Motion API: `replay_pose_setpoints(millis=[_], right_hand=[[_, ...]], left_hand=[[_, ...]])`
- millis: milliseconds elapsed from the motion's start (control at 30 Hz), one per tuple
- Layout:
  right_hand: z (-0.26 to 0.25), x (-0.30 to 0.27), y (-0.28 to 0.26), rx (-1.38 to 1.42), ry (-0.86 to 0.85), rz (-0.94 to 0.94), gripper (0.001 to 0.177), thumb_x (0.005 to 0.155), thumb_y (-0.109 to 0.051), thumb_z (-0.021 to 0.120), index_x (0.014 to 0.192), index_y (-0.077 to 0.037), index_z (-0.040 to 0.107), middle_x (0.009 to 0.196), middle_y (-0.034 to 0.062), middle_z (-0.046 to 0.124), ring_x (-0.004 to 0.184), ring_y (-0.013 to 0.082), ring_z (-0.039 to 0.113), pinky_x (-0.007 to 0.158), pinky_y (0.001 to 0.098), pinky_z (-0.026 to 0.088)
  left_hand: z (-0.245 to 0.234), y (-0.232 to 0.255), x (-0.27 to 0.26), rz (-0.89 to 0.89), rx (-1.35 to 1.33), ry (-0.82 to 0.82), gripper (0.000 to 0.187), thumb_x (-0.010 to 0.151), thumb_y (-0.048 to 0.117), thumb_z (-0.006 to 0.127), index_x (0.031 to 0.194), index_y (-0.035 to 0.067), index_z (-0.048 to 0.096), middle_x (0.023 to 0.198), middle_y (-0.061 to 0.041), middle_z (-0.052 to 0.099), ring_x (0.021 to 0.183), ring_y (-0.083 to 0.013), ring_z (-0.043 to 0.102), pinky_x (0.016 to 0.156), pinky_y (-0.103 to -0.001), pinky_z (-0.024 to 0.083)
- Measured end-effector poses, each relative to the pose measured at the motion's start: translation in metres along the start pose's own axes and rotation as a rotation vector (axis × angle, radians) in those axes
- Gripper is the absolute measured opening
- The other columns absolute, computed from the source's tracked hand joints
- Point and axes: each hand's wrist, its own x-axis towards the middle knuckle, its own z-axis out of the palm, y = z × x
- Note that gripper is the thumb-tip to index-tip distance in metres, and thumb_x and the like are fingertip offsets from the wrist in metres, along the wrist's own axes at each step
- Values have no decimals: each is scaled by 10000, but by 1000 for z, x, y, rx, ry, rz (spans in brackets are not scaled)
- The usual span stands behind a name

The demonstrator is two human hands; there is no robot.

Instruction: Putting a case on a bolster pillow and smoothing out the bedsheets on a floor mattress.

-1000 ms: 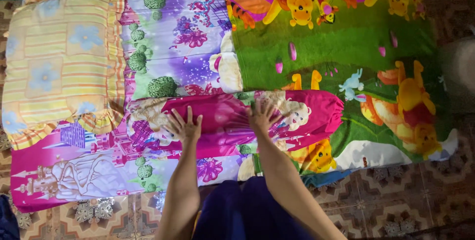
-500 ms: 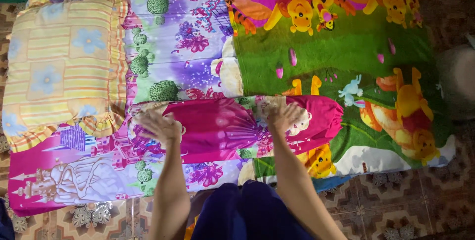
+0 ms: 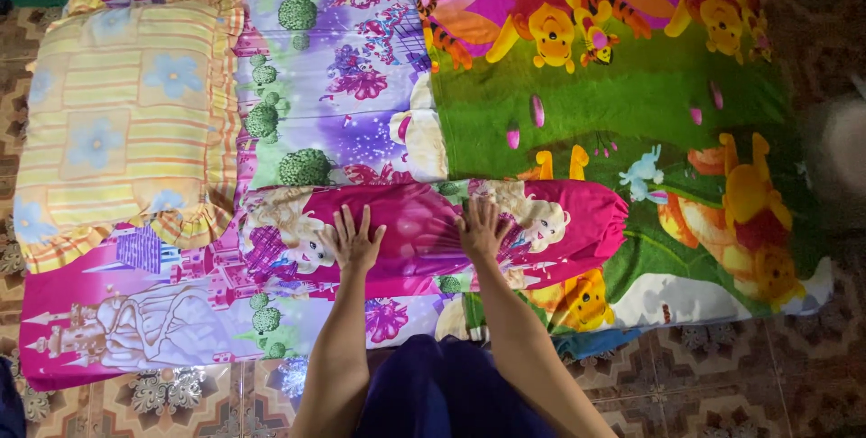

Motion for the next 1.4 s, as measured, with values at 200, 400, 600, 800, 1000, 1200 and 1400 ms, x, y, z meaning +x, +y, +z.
replay_pose_setpoints(millis=[200, 400, 600, 800, 1000, 1200, 1400], right_hand=[[-51, -6, 42, -202, -122, 194, 723, 1032, -691, 263, 1653, -365, 85, 1726, 119, -89, 1575, 347, -114, 1181, 678, -144], [-76, 2, 76, -105, -2, 475, 632, 1047, -610, 211, 1641, -417, 114, 1737, 167, -106, 1580, 412, -140, 1185, 686, -142], [-48, 21, 21, -49, 104, 426, 738, 1053, -596, 270, 1667, -230, 89, 1714, 238, -76, 1567, 407, -116, 1209, 641, -101], [-21, 6, -25, 42, 75, -135, 752, 1039, -622, 299, 1658, -231, 129, 1728, 196, 33, 1576, 407, 12, 1236, 623, -27], [-5, 0, 7, -32, -24, -423, 700, 1062, -653, 323, 1661, -313, 199, 1714, 159, 111, 1597, 393, 47, 1293, 571, 10], [-36, 1, 38, -157, -85, -229, 676, 1013, -637, 291, 1627, -369, 194, 1741, 28, 94, 1596, 316, 43, 1239, 578, -21], [-18, 11, 90, -192, 74, 95, 704, 1038, -637, 302, 1652, -326, 156, 1731, 130, 5, 1553, 376, -37, 1204, 640, -102]], left_hand=[[-50, -40, -8, -105, 210, -48, 788, 942, 803, 153, 1631, 456, -6, 1728, -78, -149, 1572, -392, -157, 1166, -673, -160], [-31, -83, 19, -382, 48, 258, 842, 990, 709, 103, 1659, 206, 14, 1728, -120, -88, 1578, -369, -125, 1165, -733, -112], [-15, -27, 26, -295, -103, 352, 921, 1001, 775, 113, 1667, 154, -30, 1716, -155, -150, 1581, -343, -146, 1207, -669, -109], [-16, 25, -5, 226, -164, 49, 894, 949, 777, 235, 1652, 290, -26, 1721, -115, -147, 1558, -326, -169, 1190, -677, -114], [-3, -8, -6, 199, 53, -18, 730, 987, 726, 208, 1636, 413, 92, 1745, -24, -15, 1594, -322, -93, 1196, -714, -88], [-17, -41, -5, 110, 224, 123, 717, 983, 730, 185, 1630, 432, 98, 1732, -20, -6, 1568, -376, -40, 1175, -684, -95], [-45, -33, -13, -51, 190, -7, 712, 981, 707, 175, 1627, 416, 103, 1730, -13, -32, 1581, -334, -51, 1174, -723, -96]])
